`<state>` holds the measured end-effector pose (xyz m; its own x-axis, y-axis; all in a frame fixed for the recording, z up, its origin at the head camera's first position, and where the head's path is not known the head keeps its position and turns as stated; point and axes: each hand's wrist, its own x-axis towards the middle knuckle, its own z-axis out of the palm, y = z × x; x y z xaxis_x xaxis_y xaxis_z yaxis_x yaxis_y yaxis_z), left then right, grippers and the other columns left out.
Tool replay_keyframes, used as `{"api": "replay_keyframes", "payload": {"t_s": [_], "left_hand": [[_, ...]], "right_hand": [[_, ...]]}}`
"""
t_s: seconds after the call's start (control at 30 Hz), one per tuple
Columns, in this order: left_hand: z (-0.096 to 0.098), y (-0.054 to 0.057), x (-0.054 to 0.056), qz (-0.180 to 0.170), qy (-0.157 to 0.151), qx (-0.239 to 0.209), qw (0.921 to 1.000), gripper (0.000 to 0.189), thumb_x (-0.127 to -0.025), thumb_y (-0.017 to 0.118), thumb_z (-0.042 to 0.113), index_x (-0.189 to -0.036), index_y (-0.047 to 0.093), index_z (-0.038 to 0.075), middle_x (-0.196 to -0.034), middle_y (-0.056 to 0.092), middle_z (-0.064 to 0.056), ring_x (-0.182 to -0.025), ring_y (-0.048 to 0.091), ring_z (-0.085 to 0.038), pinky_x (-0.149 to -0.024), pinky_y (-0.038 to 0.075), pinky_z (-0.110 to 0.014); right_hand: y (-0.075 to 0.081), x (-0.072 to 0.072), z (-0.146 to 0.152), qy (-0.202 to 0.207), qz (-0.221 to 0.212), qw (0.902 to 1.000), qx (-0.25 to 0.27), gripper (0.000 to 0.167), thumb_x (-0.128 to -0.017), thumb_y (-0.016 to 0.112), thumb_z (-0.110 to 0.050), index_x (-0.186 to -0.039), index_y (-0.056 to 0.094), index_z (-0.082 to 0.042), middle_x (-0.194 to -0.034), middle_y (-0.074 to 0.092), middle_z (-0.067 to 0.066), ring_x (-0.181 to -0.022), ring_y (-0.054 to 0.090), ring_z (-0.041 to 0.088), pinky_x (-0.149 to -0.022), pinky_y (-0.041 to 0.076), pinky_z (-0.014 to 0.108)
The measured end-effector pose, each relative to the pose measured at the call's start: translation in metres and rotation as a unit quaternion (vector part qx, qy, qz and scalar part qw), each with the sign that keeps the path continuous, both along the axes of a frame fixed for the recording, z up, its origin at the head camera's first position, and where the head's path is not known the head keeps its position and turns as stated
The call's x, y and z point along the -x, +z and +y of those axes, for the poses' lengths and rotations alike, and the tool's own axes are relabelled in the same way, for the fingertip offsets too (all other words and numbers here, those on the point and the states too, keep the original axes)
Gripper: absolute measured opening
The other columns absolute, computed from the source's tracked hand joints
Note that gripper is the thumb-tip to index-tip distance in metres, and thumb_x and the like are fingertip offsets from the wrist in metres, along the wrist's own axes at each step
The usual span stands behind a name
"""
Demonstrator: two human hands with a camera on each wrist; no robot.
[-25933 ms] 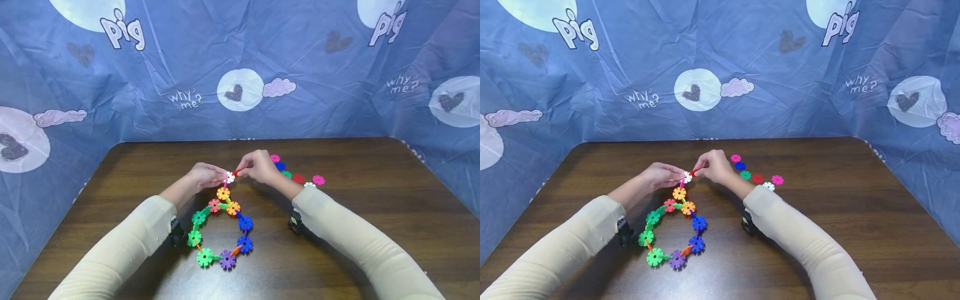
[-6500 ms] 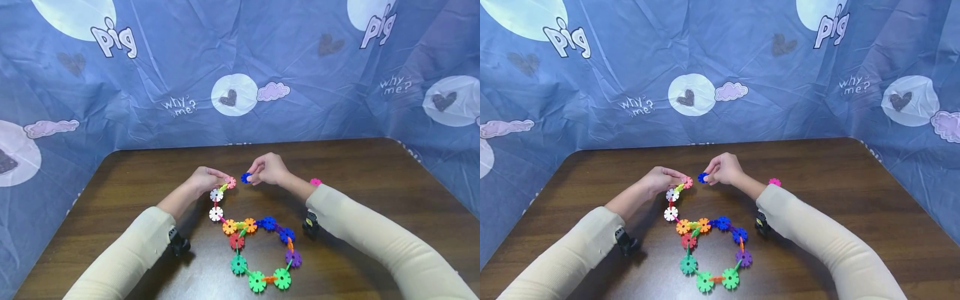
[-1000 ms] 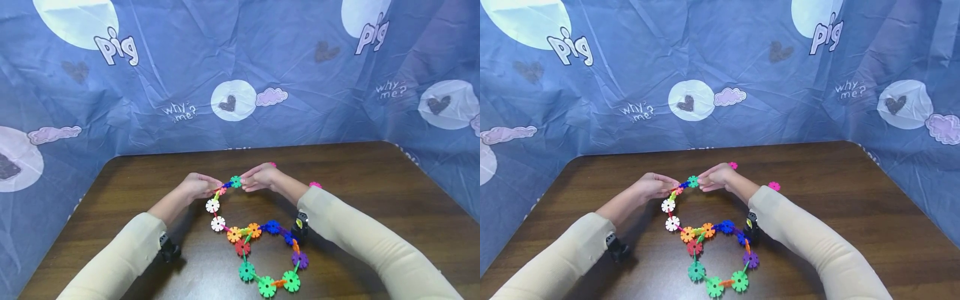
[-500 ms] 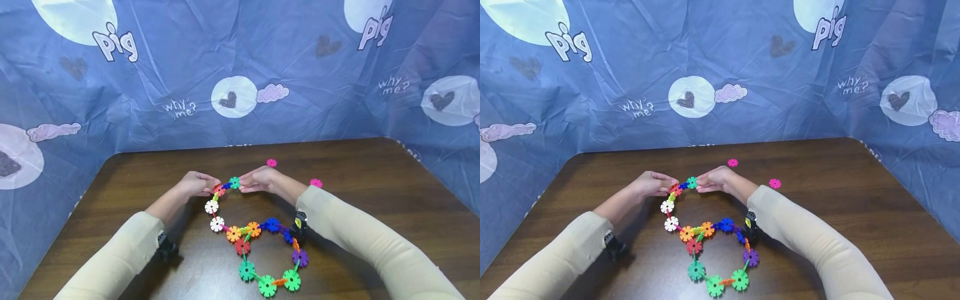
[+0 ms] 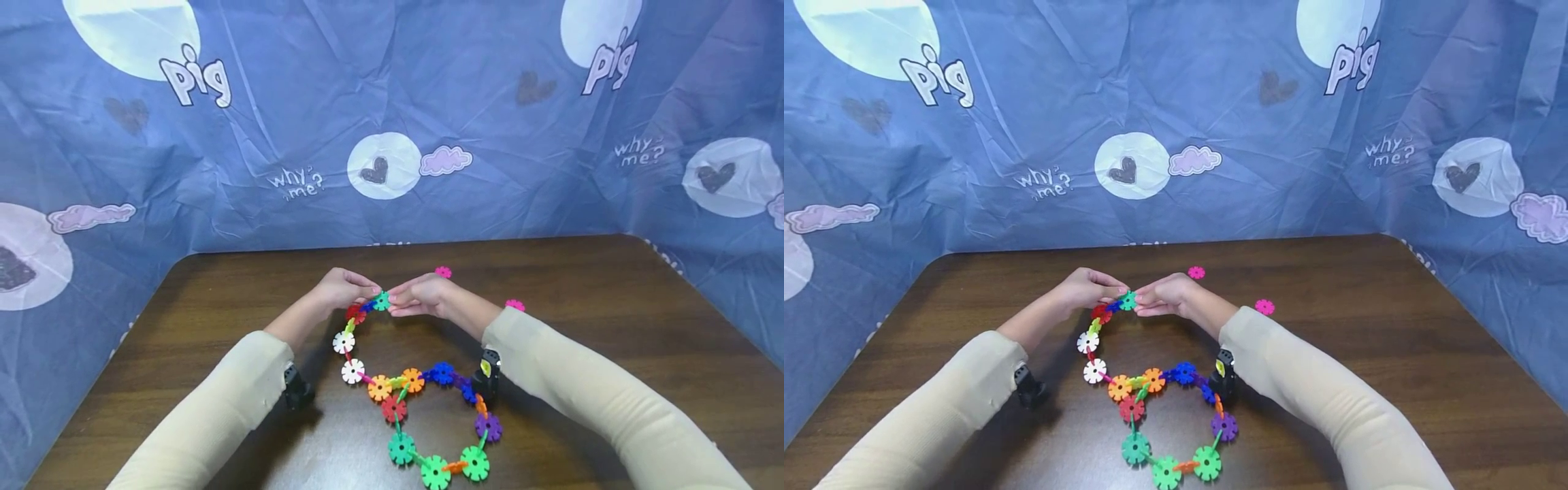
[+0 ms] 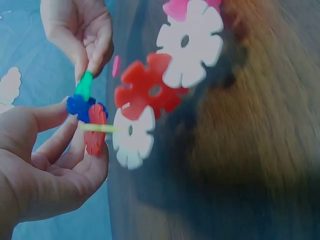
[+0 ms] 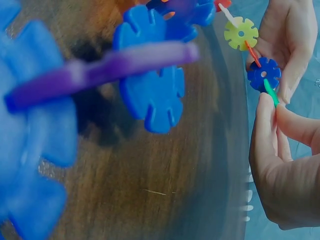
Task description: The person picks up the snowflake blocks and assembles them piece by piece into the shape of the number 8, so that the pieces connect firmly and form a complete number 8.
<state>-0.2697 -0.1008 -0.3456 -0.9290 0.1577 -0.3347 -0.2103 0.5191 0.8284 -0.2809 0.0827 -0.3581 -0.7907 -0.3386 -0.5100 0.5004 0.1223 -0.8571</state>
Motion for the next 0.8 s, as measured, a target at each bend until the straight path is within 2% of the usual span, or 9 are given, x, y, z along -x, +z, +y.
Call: {"api": "replay_keyframes", "payload": {"t_s": [0.13,0.23,0.37,0.5,0.6,0.67,0.7,0.77,0.8], "left_hand": [[0.005,-0.001,0.000,0.017,-0.005,0.002,0.9998,0.026,-0.087,0.071,0.020,-0.105,0.073,0.002,-0.091,0.074,-0.005,-0.075,0.061,-0.007,-0.073,0.052,-0.020],[0.006,-0.001,0.000,0.023,-0.004,0.001,0.9997,0.025,-0.085,0.073,0.019,-0.103,0.074,0.002,-0.079,0.071,0.002,-0.073,0.058,-0.008,-0.068,0.049,-0.019],[0.006,-0.001,-0.001,0.022,0.006,-0.007,0.9997,0.024,-0.084,0.074,0.018,-0.101,0.074,0.001,-0.074,0.071,0.004,-0.070,0.059,-0.007,-0.066,0.049,-0.019],[0.002,-0.005,-0.001,0.023,0.006,-0.008,0.9997,0.023,-0.084,0.074,0.016,-0.100,0.074,0.000,-0.074,0.072,0.003,-0.067,0.059,-0.004,-0.066,0.051,-0.019],[-0.002,-0.007,-0.001,0.026,0.007,-0.001,0.9996,0.022,-0.085,0.073,0.015,-0.100,0.074,-0.001,-0.076,0.073,0.001,-0.066,0.059,-0.004,-0.065,0.050,-0.018],[-0.004,-0.007,0.000,0.026,0.008,0.004,0.9996,0.021,-0.086,0.072,0.014,-0.101,0.073,-0.001,-0.080,0.074,-0.002,-0.065,0.058,-0.003,-0.064,0.050,-0.017],[-0.005,-0.007,0.000,0.027,0.008,0.006,0.9996,0.021,-0.086,0.071,0.013,-0.101,0.073,-0.001,-0.082,0.074,-0.003,-0.065,0.057,-0.003,-0.063,0.049,-0.016],[-0.005,-0.008,0.000,0.027,0.004,0.010,0.9996,0.021,-0.088,0.070,0.013,-0.103,0.073,-0.001,-0.087,0.075,-0.006,-0.066,0.057,-0.003,-0.063,0.049,-0.016],[-0.005,-0.008,0.000,0.025,0.004,0.011,0.9996,0.021,-0.088,0.069,0.013,-0.104,0.073,0.000,-0.089,0.075,-0.006,-0.066,0.057,-0.003,-0.063,0.049,-0.016]], "right_hand": [[0.001,-0.001,0.000,-0.005,-0.002,1.0000,0.003,0.038,-0.093,0.055,0.005,-0.130,0.051,0.012,-0.070,0.068,0.004,-0.065,0.069,0.012,-0.076,0.059,0.028],[0.002,-0.002,0.000,-0.008,-0.001,1.0000,0.006,0.038,-0.093,0.055,0.005,-0.130,0.051,0.012,-0.070,0.068,0.004,-0.065,0.068,0.012,-0.074,0.059,0.027],[0.004,-0.001,0.003,0.006,0.004,1.0000,-0.003,0.039,-0.093,0.056,0.003,-0.130,0.051,0.012,-0.075,0.070,0.006,-0.068,0.069,0.012,-0.079,0.058,0.030],[0.011,0.009,0.014,0.025,0.047,0.9976,-0.044,0.038,-0.093,0.057,0.000,-0.129,0.053,0.011,-0.103,0.071,0.022,-0.075,0.069,0.014,-0.087,0.057,0.035],[0.019,0.020,0.025,0.042,0.108,0.9884,-0.098,0.037,-0.093,0.059,-0.003,-0.126,0.055,0.012,-0.123,0.062,0.030,-0.085,0.071,0.021,-0.089,0.056,0.036],[0.023,0.026,0.033,0.063,0.160,0.9729,-0.154,0.035,-0.092,0.062,-0.006,-0.122,0.059,0.011,-0.121,0.062,0.031,-0.091,0.072,0.027,-0.086,0.057,0.035],[0.025,0.028,0.036,0.077,0.192,0.9593,-0.193,0.033,-0.091,0.063,-0.008,-0.119,0.062,0.009,-0.117,0.064,0.030,-0.093,0.072,0.028,-0.084,0.058,0.035],[0.027,0.033,0.044,0.101,0.258,0.9178,-0.284,0.029,-0.090,0.067,-0.014,-0.113,0.068,0.004,-0.107,0.070,0.024,-0.093,0.072,0.029,-0.081,0.059,0.032],[0.026,0.035,0.048,0.114,0.292,0.8899,-0.331,0.028,-0.089,0.068,-0.017,-0.110,0.069,0.002,-0.104,0.072,0.021,-0.094,0.072,0.028,-0.082,0.058,0.033]]}}
